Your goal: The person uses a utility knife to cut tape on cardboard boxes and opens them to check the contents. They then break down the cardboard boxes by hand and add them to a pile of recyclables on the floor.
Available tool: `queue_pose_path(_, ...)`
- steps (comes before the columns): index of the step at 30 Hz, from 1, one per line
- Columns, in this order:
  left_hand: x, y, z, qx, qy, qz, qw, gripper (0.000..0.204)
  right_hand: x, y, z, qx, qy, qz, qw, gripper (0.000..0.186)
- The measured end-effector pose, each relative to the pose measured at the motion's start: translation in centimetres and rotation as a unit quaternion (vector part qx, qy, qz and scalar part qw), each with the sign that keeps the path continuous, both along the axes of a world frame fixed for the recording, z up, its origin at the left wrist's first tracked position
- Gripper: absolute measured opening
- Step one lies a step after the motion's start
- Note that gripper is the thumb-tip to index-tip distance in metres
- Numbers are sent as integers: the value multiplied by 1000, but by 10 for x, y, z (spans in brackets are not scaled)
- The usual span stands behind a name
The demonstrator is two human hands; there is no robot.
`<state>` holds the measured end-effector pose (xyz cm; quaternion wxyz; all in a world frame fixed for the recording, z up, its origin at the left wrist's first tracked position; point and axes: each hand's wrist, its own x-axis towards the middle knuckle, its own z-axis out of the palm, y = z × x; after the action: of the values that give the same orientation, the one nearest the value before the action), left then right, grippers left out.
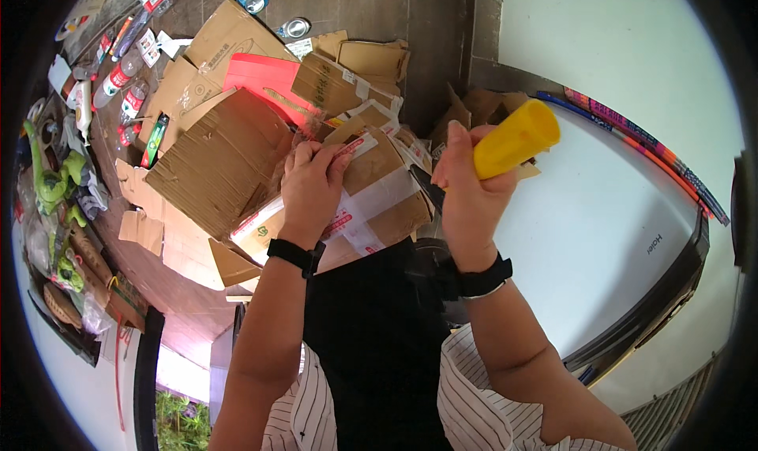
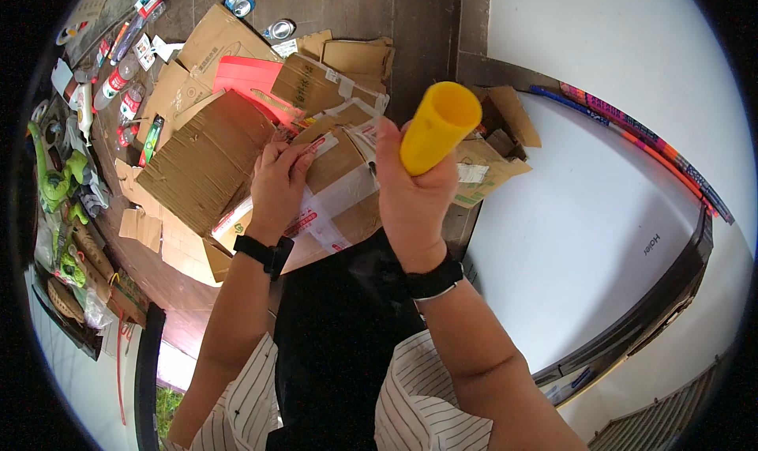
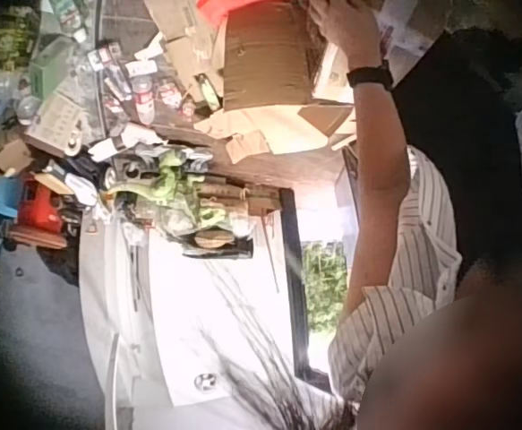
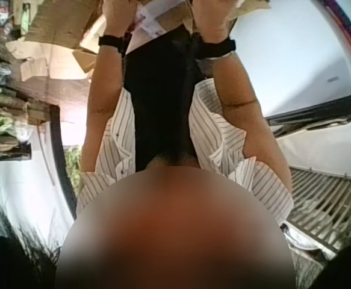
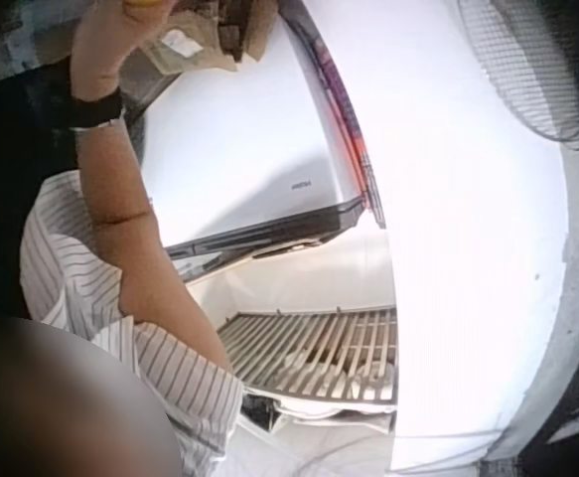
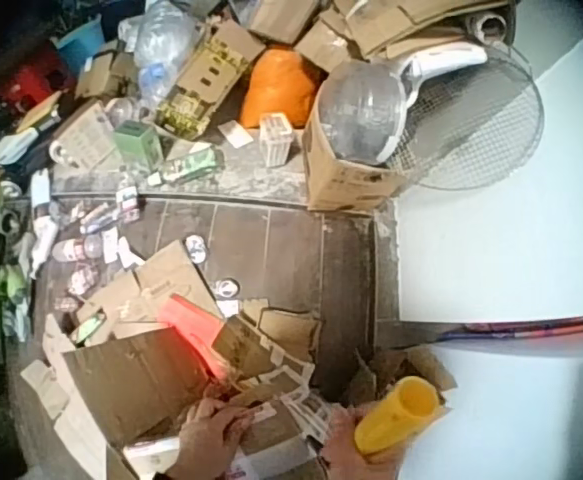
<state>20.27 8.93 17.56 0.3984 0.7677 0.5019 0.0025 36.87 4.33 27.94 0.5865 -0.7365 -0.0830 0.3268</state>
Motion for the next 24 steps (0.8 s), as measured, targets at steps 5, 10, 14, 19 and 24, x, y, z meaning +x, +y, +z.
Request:
queue_pose_path(5,2,2,-2,-16,-7,-3,1000,23,-8,20,-19,-122,-111,50,985,21)
queue_pose_path(10,3,1,-4,-26,30,-5,999,21,2,38,-29,-145,-132,113,974,24)
queue_pose_path(14,6,-11,-2,0,55,-35,998,21,-5,26,-24,-237,-142,151,949,24)
queue_pose_path(19,21,-13,-2,-10,96,-47,994,17,16,3,-40,-178,-60,10,982,21)
queue_pose_path(24,20,-9,-14,-35,120,-49,991,19,13,10,-54,-77,-21,-21,997,20)
